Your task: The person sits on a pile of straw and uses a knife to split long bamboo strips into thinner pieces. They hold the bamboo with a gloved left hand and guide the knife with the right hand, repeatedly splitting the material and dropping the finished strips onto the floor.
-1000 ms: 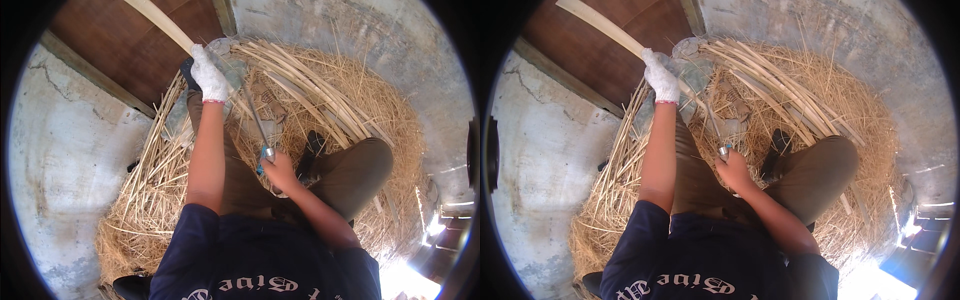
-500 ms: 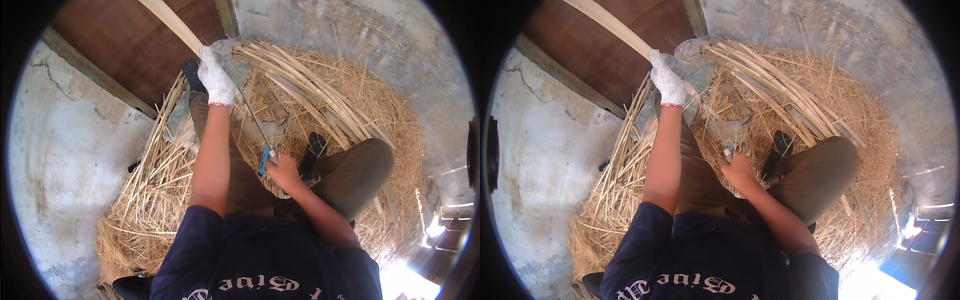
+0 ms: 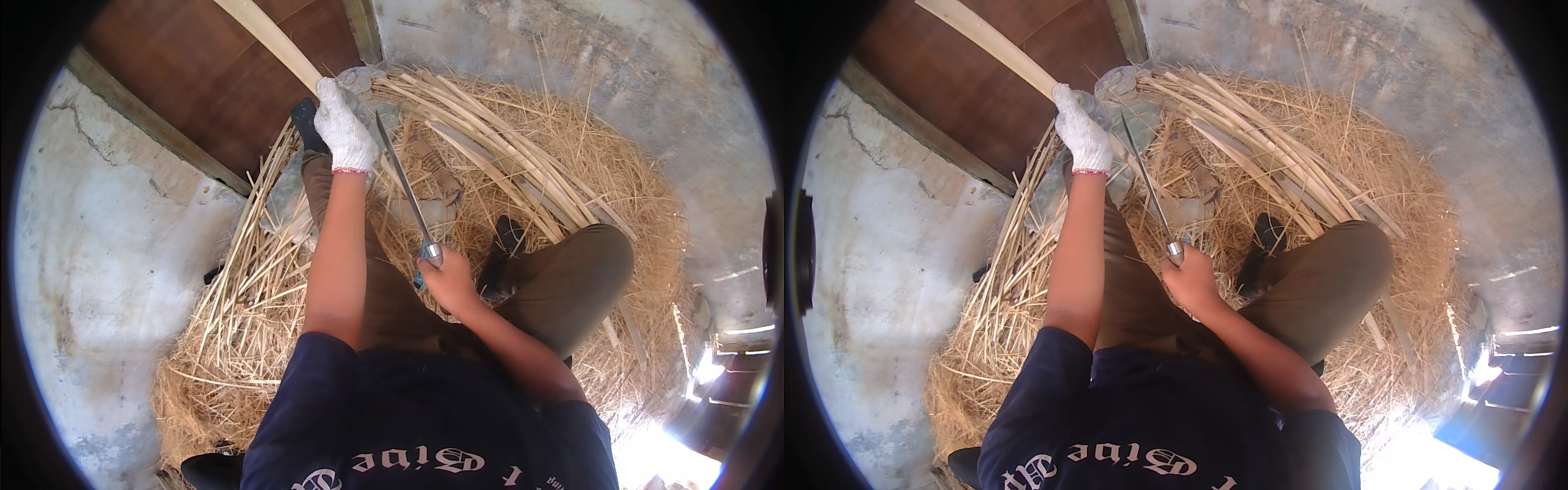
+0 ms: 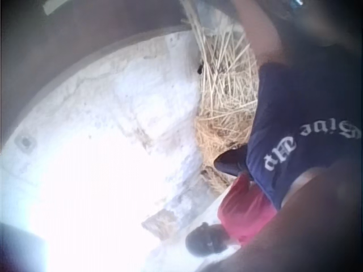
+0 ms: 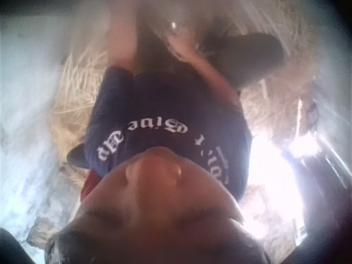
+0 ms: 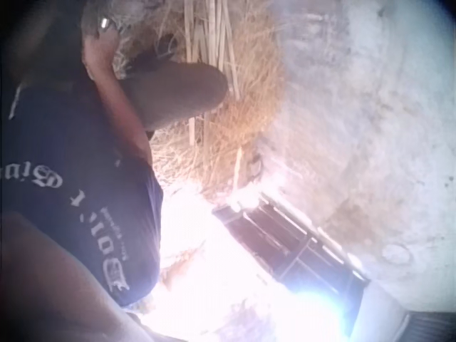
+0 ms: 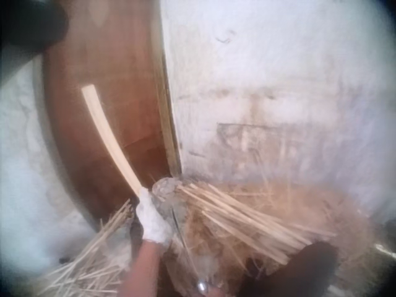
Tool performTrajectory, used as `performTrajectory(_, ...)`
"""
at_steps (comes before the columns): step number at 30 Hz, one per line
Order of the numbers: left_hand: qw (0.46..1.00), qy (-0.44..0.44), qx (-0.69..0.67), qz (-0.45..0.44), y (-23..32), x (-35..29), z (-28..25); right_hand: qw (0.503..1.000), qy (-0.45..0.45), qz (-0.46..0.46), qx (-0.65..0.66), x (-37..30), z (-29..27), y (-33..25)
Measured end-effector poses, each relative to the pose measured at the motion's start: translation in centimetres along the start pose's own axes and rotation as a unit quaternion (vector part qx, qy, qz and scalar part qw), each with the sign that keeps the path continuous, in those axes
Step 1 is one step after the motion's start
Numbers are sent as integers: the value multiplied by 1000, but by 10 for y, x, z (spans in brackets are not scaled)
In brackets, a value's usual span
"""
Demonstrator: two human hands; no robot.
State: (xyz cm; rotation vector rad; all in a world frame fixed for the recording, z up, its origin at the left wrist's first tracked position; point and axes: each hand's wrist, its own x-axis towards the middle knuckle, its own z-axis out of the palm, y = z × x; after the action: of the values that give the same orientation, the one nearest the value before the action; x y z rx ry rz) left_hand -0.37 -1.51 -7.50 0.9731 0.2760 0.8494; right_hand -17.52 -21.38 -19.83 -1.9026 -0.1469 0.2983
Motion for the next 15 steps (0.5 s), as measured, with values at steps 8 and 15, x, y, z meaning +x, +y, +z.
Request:
performTrajectory(8, 1000, -18, -5, -14, -1, -5, 4, 982, -70, 174, 25, 16, 8, -46)
performTrajectory(15, 998, 55, 8, 0, -1, 1, 4, 992, -10, 79, -96, 49, 31, 56)
